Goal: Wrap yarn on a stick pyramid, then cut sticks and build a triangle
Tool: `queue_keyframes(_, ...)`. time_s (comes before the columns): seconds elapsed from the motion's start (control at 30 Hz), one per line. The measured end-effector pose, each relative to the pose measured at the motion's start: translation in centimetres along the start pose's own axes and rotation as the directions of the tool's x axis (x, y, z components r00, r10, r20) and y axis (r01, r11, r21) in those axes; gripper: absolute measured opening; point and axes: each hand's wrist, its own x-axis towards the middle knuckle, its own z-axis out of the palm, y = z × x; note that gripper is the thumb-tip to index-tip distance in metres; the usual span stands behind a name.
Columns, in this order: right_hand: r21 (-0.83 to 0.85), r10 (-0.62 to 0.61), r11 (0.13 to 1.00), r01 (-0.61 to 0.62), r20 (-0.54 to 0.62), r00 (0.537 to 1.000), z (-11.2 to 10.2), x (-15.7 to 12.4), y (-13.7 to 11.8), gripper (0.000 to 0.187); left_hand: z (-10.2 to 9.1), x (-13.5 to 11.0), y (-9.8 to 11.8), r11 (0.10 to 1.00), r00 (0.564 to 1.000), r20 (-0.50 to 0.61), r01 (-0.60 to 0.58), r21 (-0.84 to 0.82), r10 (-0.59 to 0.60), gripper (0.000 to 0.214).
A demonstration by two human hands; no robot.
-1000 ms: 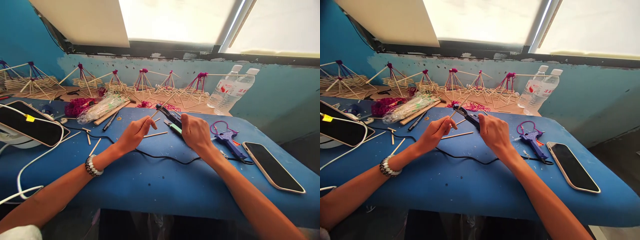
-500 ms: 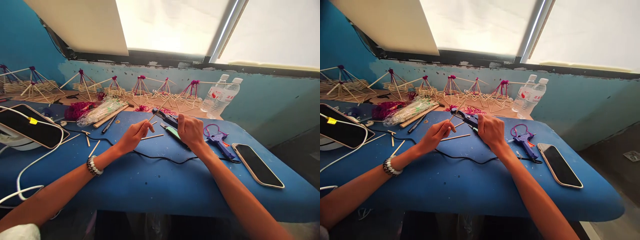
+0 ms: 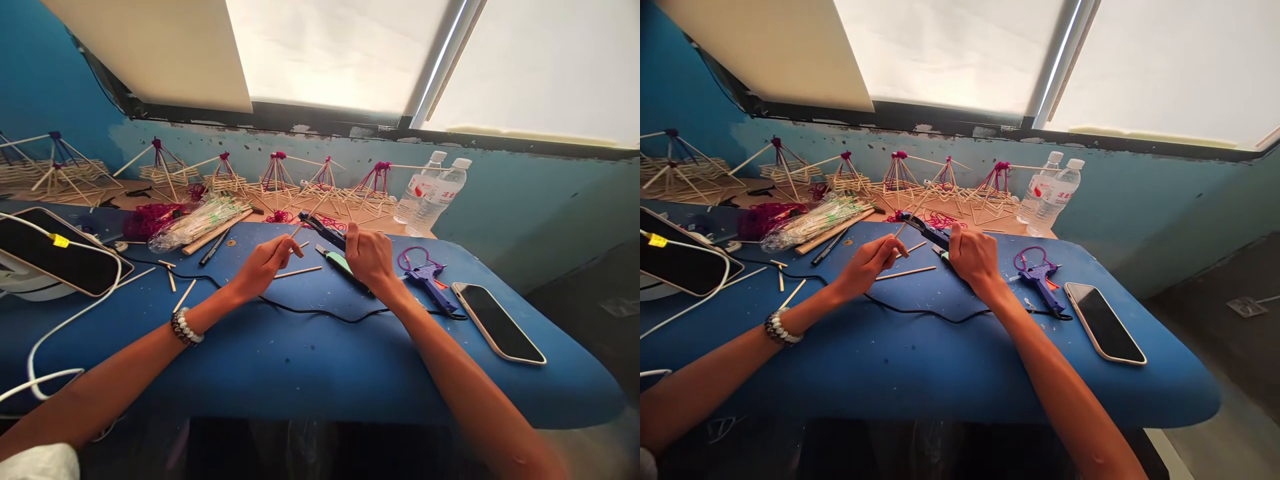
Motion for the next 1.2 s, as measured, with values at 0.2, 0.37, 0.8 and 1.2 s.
queue_keyframes(0.2, -0.036, 0.002, 0.999, -0.002, -0.011, 1.0, -0.3, 0.1, 0.2, 0.074, -0.1, 0.1, 0.0, 1.0, 0.999, 0.014, -0.031, -0.002, 0.031, 0.056)
queue_keyframes(0.37, -0.019, -0.024, 1.0, 0.024, -0.037, 0.999, -0.5, 0.0, 0.1, 0.068, -0.1, -0.2, 0.2, 0.999, 0.999, 0.022, -0.041, -0.012, 0.042, 0.056)
queue_keyframes(0.8, 0.065, 0.068, 0.996, -0.053, -0.256, 0.964, -1.8, -0.4, 0.8, 0.092, -0.5, 0.0, -0.1, 0.998, 0.999, -0.026, -0.042, -0.041, 0.041, 0.056)
queue_keyframes(1.2, 0.361, 0.225, 0.916, -0.177, -0.097, 0.97, -1.1, -0.6, 2.7, 0.097, -4.6, 1.4, -1.5, 0.505, 0.97, -0.106, 0.206, 0.838, -0.219, 0.042)
